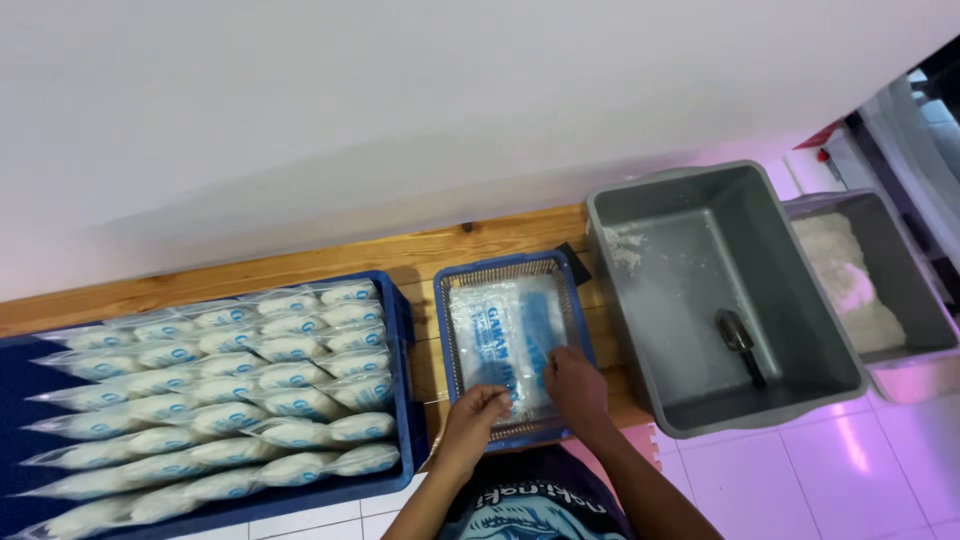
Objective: The person scoops white powder from a plastic bin into a small plastic bag using a hand-held scoop and a measuring cup, then places the filled bag into a blue crate with other similar bags.
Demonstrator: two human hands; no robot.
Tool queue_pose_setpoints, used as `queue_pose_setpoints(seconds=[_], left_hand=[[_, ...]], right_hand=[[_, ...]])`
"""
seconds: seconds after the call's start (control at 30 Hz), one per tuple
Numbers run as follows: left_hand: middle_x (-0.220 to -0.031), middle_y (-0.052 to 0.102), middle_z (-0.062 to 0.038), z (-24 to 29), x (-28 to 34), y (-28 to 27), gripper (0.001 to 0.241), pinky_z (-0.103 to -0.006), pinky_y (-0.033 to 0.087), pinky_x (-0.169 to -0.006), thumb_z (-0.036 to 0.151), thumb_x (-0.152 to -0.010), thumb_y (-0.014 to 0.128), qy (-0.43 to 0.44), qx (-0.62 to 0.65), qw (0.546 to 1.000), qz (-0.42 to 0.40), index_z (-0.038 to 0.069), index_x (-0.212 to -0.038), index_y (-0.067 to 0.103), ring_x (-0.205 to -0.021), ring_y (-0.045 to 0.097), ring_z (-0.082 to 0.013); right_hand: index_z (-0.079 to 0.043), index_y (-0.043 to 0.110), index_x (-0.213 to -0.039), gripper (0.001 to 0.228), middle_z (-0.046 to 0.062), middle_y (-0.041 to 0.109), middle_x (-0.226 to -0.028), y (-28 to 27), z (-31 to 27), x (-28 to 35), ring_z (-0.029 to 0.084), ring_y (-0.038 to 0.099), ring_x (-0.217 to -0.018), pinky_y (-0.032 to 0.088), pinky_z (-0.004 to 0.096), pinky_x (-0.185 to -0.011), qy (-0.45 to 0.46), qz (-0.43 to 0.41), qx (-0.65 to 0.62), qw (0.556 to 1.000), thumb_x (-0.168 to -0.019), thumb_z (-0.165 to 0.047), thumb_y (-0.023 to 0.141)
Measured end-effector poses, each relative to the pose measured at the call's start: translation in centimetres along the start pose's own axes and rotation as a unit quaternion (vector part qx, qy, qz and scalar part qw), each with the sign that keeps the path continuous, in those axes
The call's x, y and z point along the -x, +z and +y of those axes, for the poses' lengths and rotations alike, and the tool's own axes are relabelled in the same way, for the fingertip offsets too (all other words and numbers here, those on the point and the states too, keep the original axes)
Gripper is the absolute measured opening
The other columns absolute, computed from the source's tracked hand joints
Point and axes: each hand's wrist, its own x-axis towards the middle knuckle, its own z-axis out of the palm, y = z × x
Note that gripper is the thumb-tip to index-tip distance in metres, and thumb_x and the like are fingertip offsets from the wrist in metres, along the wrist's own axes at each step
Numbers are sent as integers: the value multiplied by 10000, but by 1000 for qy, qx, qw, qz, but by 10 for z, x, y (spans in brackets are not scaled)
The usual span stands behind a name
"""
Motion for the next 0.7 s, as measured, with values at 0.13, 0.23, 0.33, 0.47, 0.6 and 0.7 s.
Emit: queue_pose_setpoints(seconds=[0.13,0.23,0.33,0.47,0.6,0.7], left_hand=[[-1168,774,-7,-10,-35,17,505,-316,436,-931,408,-828,733,-126,18,992,-11,177,-1276,737,-1099,728,-162],[-1624,385,-221,-25,-73,28,871,-604,156,-1206,588,-997,687,-94,181,973,-104,64,-1596,333,-1533,321,-467],[-1078,747,-115,0,-93,41,569,-382,496,-784,527,-957,574,-92,223,966,-88,120,-1346,658,-945,668,-276],[-1475,620,-130,24,-100,48,797,-476,458,-1041,393,-793,700,-155,215,959,-102,151,-1520,483,-1321,600,-340],[-1363,687,-172,10,-114,60,778,-453,480,-906,180,-781,715,-98,248,955,-132,148,-1529,501,-1170,659,-333],[-1322,656,-146,13,-107,80,952,-401,479,-981,199,-759,838,59,303,927,-211,126,-1602,403,-1233,623,-300]], right_hand=[[-157,676,-975,177,83,688,-1066,-23,-7,17,393,683,-914,523,589,-734,-29,37,-18,999,-886,-271,573],[-221,653,-866,95,-12,558,-850,-19,0,30,224,686,-736,592,392,-582,-207,188,127,952,-867,-308,690],[-169,711,-1017,166,81,586,-903,-46,-8,46,326,660,-755,503,506,-533,-258,-16,43,965,-889,-243,634],[-124,743,-952,116,66,549,-852,-68,3,50,335,617,-716,452,523,-498,-324,-24,12,946,-863,-170,683],[-114,722,-1070,244,78,573,-927,-125,20,44,333,623,-787,496,490,-634,-365,-46,-76,927,-833,-125,665],[-52,717,-1076,211,109,631,-1002,-148,48,31,320,649,-863,519,424,-706,-423,-59,-169,888,-876,-25,657]])
